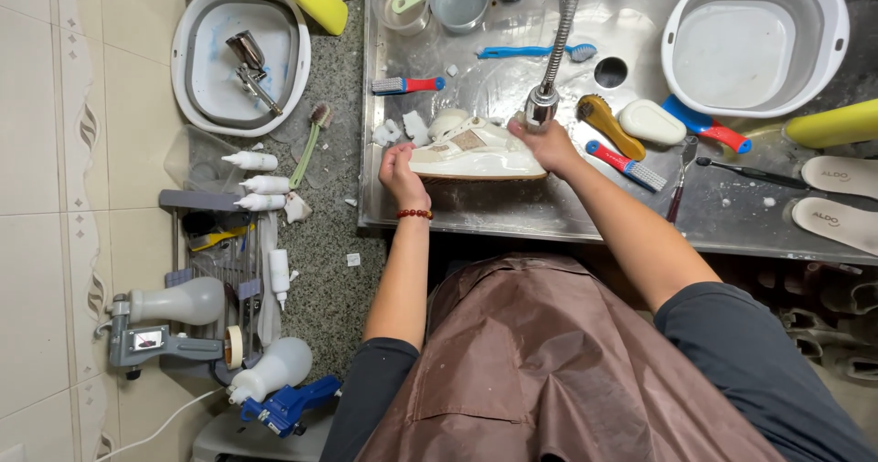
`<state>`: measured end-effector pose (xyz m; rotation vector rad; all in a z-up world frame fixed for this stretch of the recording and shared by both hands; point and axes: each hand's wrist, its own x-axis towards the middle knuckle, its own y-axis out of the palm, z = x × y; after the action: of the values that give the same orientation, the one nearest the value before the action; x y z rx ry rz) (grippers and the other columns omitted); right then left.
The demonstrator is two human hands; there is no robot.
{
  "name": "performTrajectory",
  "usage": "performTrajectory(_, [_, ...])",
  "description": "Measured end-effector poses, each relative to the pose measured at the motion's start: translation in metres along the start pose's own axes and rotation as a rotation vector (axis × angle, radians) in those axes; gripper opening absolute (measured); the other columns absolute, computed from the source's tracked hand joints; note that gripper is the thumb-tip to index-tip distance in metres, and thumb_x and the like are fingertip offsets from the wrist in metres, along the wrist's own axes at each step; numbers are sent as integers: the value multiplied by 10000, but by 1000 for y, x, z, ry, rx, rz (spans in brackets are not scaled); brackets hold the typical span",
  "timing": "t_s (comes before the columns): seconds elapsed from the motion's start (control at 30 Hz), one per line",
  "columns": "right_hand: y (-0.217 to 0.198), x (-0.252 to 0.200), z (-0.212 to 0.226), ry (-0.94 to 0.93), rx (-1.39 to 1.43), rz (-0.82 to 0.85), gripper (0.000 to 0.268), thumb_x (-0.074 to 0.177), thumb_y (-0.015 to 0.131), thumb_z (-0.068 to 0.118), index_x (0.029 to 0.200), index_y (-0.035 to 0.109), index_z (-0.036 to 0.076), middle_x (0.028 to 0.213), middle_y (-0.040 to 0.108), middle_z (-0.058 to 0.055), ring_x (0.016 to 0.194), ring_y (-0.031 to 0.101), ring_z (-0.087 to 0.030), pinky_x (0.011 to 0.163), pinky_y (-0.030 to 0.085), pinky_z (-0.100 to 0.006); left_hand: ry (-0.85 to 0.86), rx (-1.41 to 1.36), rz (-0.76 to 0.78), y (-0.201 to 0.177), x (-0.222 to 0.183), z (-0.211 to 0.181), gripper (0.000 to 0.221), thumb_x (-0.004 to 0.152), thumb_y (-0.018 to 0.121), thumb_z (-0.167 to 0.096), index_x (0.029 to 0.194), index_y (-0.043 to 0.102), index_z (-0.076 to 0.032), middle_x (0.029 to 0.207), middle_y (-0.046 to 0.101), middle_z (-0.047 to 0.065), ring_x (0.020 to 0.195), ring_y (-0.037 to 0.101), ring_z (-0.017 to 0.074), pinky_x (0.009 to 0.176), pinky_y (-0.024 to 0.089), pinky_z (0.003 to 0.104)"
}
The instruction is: Cleaning a white sneaker with a brush and water at a sink.
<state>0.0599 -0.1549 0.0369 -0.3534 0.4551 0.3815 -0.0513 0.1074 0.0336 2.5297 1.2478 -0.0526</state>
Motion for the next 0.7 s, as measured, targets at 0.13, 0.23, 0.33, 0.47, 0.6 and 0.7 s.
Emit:
performTrajectory(0.13, [-6, -37, 58, 106, -226, -107, 569, 948, 751, 512, 1075, 760, -43, 1015, 781, -236, 925, 743, -238, 808, 544, -370, 19, 19, -44, 5, -18, -10, 94, 914, 616, -40, 863, 662, 25, 964, 721, 103, 943, 635, 187, 929, 490, 324])
performTrajectory(0.23, [1, -23, 37, 90, -224, -163, 568, 933, 771, 509, 1064, 764, -44, 978, 773, -201, 873, 728, -235, 781, 537, -348, 77, 68, -63, 14, -35, -29, 88, 916, 627, -43, 877, 669, 24, 970, 730, 98, 946, 655, 181, 929, 504, 312])
performTrajectory(0.33, [17, 16, -15, -27, 218, -118, 521, 975, 723, 444, 1131, 717, -53, 1062, 754, -191, 868, 648, -166, 774, 529, -348, 130, 99, -14, 17, -43, -48, 102, 940, 641, -54, 953, 697, 31, 969, 718, 94, 926, 633, 167, 898, 494, 301])
performTrajectory(0.47, [21, 12, -2, 190, 466, 131, 519, 975, 628, 517, 1236, 668, 70, 1236, 690, -102, 1062, 633, -169, 910, 501, -293, 201, 172, 36, 16, -43, -61, 110, 945, 661, -66, 969, 707, 31, 989, 720, 83, 923, 635, 152, 878, 501, 287])
performTrajectory(0.6, [25, 19, -19, 35, 295, 59, 578, 955, 662, 537, 1242, 678, 35, 1268, 703, -66, 1127, 659, -151, 970, 489, -295, 52, 60, 38, 9, -41, -54, 112, 923, 679, -52, 983, 719, 33, 989, 727, 80, 940, 645, 154, 905, 504, 289])
performTrajectory(0.7, [11, -18, 23, 44, -51, -93, 565, 971, 562, 561, 1119, 761, 52, 1008, 776, -159, 940, 720, -259, 855, 528, -377, -73, 15, 77, -3, -36, -31, 129, 922, 681, -50, 1004, 710, 45, 990, 715, 94, 943, 631, 171, 917, 492, 309])
